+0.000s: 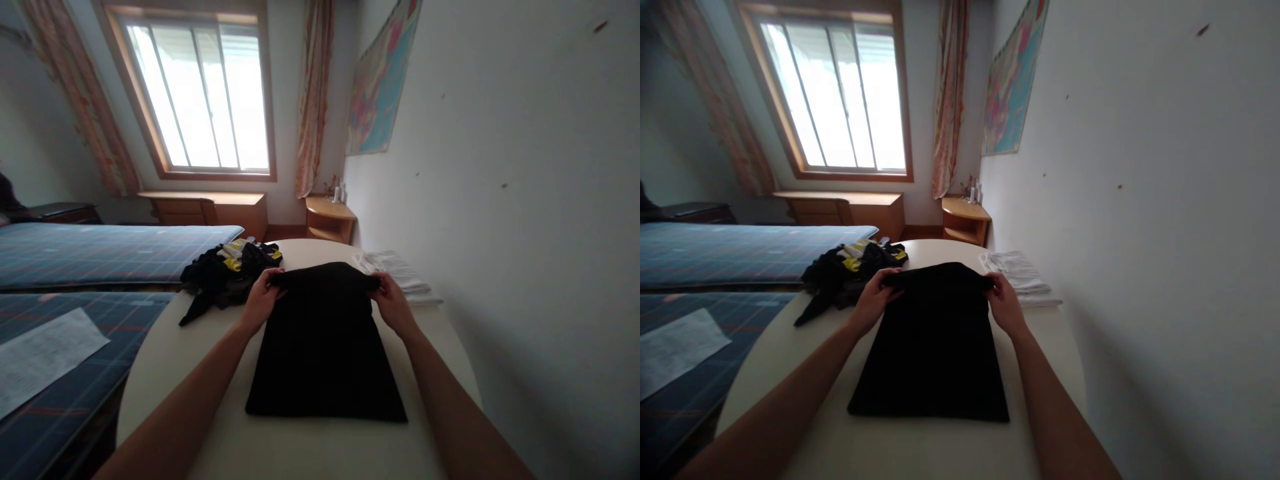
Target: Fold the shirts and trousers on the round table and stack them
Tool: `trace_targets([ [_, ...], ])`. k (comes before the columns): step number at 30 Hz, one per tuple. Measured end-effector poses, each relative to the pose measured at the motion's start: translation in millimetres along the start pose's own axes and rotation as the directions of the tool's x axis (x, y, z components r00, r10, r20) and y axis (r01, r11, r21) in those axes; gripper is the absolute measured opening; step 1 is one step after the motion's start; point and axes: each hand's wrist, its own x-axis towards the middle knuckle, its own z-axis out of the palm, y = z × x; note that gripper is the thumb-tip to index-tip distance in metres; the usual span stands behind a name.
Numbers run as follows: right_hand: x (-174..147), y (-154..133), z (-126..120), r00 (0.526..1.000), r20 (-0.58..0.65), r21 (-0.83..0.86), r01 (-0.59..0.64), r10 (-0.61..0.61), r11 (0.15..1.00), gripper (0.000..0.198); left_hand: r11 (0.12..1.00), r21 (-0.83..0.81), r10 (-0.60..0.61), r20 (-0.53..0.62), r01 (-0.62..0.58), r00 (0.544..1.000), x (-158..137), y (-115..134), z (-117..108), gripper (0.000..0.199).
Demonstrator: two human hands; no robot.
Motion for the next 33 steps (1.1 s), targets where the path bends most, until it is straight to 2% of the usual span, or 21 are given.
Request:
trace_targets([
  [2,-1.2,-3.6,1.5,0.999,0.03,0.023,0.019,-0.02,1.0,0.041,1.0,-0.013,-0.002,0.006,0.002,1.0,-1.4,4.2,0.1,0.029],
  [8,-5.9,-15.1,-2.3,0.997,0.03,0.09,-0.068,0.066,0.994,0.051,0.993,-0.078,-0.08,0.109,0.089,0.991,-14.4,15.4,-12.2,0.041],
  [12,-9.3,-26.2,-7.2,0.999,0.014,0.113,-0.04,0.038,0.993,0.049,0.973,-0.159,-0.128,0.232,0.167,0.964,-19.2,27.4,-25.1,0.044],
  [15,-12.6,-33.2,-8.8,1.0,-0.013,0.104,0.01,-0.009,0.994,0.049,0.953,-0.244,-0.106,0.286,0.179,0.953,-20.2,33.9,-30.2,0.04],
  [19,-12.8,-32.6,-5.8,0.999,-0.021,0.126,0.046,-0.044,0.991,0.046,0.961,-0.243,-0.075,0.24,0.135,0.968,-19.9,32.4,-26.0,0.038],
  [22,-9.2,-23.8,-0.7,1.0,-0.009,0.117,-0.007,0.008,0.993,0.047,0.963,-0.211,-0.121,0.212,0.167,0.97,-18.0,22.4,-19.3,0.04],
  [27,-5.9,-12.1,3.4,0.993,0.02,0.125,-0.119,0.117,0.985,0.047,0.936,-0.26,-0.191,0.192,0.238,0.963,-14.5,5.0,-14.1,0.042],
  [33,-11.6,-19.3,0.7,0.97,0.086,0.123,-0.236,0.227,0.964,0.054,0.898,-0.34,-0.213,0.215,0.278,0.953,-15.8,4.7,-15.1,0.043],
])
